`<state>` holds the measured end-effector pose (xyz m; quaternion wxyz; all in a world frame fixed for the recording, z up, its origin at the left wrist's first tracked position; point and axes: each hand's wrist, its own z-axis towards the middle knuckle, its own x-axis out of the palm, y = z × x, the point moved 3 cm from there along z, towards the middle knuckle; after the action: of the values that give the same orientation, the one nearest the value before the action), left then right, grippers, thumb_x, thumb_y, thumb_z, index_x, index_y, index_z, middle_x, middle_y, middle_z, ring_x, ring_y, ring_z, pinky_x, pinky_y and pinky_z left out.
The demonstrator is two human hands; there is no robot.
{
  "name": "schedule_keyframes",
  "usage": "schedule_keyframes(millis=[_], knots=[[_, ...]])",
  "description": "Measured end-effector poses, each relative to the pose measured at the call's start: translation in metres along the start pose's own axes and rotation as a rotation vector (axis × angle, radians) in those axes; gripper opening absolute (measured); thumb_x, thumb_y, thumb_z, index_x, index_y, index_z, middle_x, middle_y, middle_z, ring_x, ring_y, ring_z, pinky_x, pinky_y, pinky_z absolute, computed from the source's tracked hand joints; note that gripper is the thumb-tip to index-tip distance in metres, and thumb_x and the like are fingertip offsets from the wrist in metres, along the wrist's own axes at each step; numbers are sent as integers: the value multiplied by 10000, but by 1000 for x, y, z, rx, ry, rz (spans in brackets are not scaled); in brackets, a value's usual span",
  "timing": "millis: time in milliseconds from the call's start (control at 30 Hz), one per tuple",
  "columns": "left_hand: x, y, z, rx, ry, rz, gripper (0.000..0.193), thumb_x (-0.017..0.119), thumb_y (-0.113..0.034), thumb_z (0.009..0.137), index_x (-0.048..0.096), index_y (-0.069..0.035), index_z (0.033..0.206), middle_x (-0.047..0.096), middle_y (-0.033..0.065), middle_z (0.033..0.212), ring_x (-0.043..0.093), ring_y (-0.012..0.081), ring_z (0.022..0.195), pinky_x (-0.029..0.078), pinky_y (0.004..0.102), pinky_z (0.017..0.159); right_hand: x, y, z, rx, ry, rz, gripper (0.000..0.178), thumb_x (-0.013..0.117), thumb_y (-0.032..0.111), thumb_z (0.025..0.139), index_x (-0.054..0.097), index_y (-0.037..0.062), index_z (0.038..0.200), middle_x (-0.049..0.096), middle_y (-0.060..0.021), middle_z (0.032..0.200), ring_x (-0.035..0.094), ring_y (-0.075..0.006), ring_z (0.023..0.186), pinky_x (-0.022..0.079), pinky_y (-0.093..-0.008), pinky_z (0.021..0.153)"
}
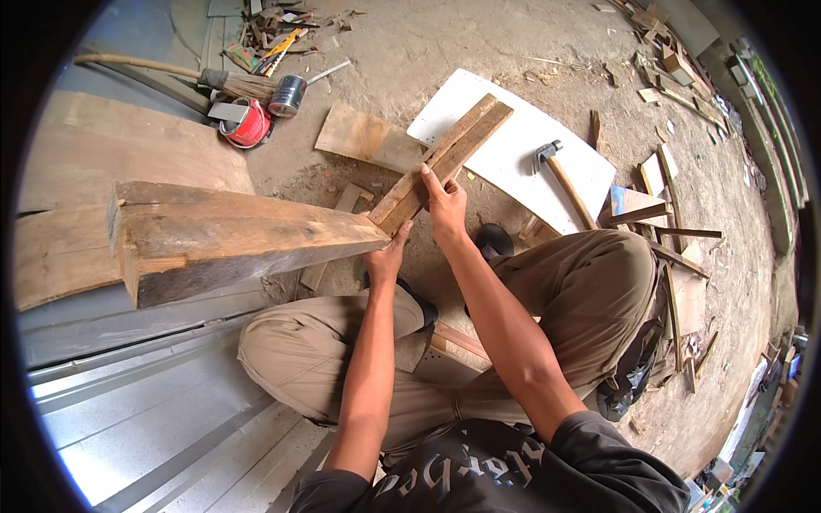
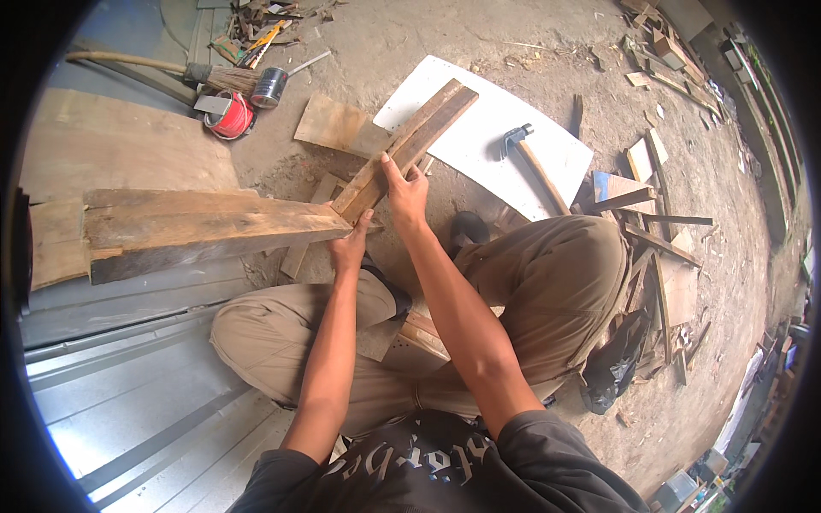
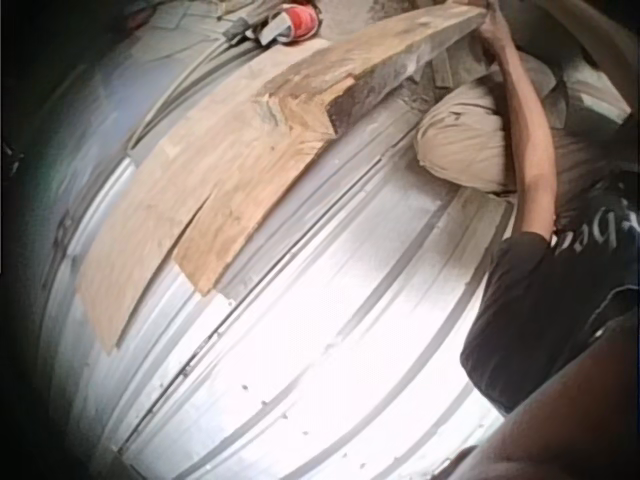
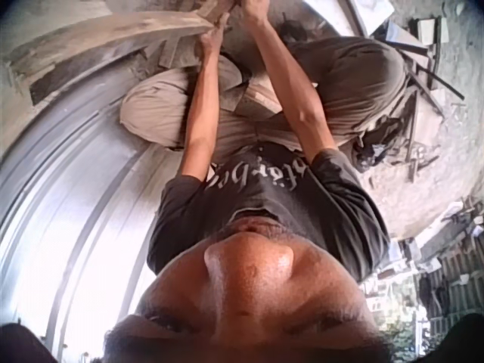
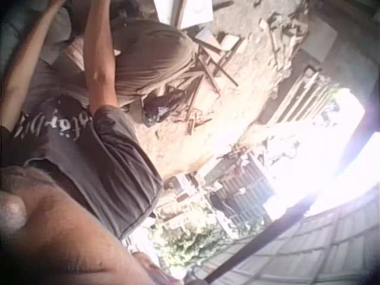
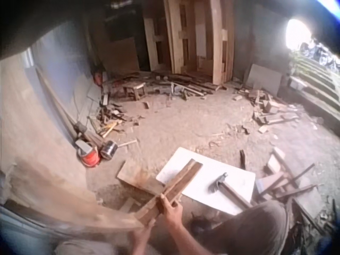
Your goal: The person sits on the floor and uses a hammer to split a long wooden plank into smaller pieces. They then align and fit the split pieces together, occasionally picking up nails from a plastic bag and hammering them into the wood.
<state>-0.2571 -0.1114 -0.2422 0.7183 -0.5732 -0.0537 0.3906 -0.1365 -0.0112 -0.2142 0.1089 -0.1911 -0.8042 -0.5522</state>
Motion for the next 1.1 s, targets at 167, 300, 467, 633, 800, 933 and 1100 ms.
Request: schedule_keyframes(millis=[167, 300, 467, 633, 800, 933, 1100], knots=[[-1, 0, 1, 98, -24, 53, 703, 858, -320, 759, 464, 44, 1214, 548, 160, 1058, 561, 294, 933, 486, 400, 810, -1, -6, 3, 57, 4, -34, 370, 751, 295, 876, 667, -18, 1054, 645, -2, 866, 498, -47, 660, 360, -228, 529], [6, -3, 2, 66, -24, -92, 682, 866, -302, 749, 476, 47, 1187, 556, 162, 1029, 561, 305, 904, 488, 409, 796, -5, -8, 10, 37, -8, -10, 392, 760, 286, 867, 656, -42, 1054, 670, -48, 917, 570, -85, 749, 449, -247, 631], [5, -2, 1, 113, -19, -36, 689, 880, -263, 734, 463, 45, 1187, 559, 146, 1039, 564, 268, 915, 490, 385, 792, -7, -9, 13, -2, -2, -15, 388, 764, 260, 866, 649, -58, 1057, 682, -77, 965, 604, -112, 831, 487, -259, 727], [8, -4, 4, 32, 63, -101, 701, 868, -197, 753, 420, 28, 1243, 547, 113, 1079, 564, 210, 954, 494, 334, 817, -11, -21, 18, -21, 67, 78, 375, 742, 272, 891, 652, -52, 1056, 681, -66, 967, 598, -102, 835, 487, -266, 731], [6, 10, 4, 53, 40, -92, 680, 868, -178, 753, 425, 22, 1228, 540, 108, 1082, 558, 207, 951, 491, 337, 819, -4, -17, 12, -51, 99, 140, 363, 721, 285, 911, 645, -38, 1059, 670, -57, 977, 600, -106, 845, 492, -271, 734], [3, 15, 5, 129, -6, -16, 693, 879, -188, 739, 431, 22, 1225, 537, 112, 1087, 551, 212, 962, 487, 350, 829, -2, -15, 9, -49, 108, 154, 355, 693, 288, 931, 641, -37, 1064, 670, -61, 987, 601, -107, 856, 492, -272, 748], [6, 5, 4, 85, 19, -3, 767, 885, -286, 728, 424, 55, 1237, 514, 158, 1106, 540, 274, 970, 486, 383, 834, -3, -15, 13, -72, 106, 166, 351, 662, 284, 953, 644, -48, 1066, 677, -62, 986, 599, -102, 862, 487, -265, 752]])
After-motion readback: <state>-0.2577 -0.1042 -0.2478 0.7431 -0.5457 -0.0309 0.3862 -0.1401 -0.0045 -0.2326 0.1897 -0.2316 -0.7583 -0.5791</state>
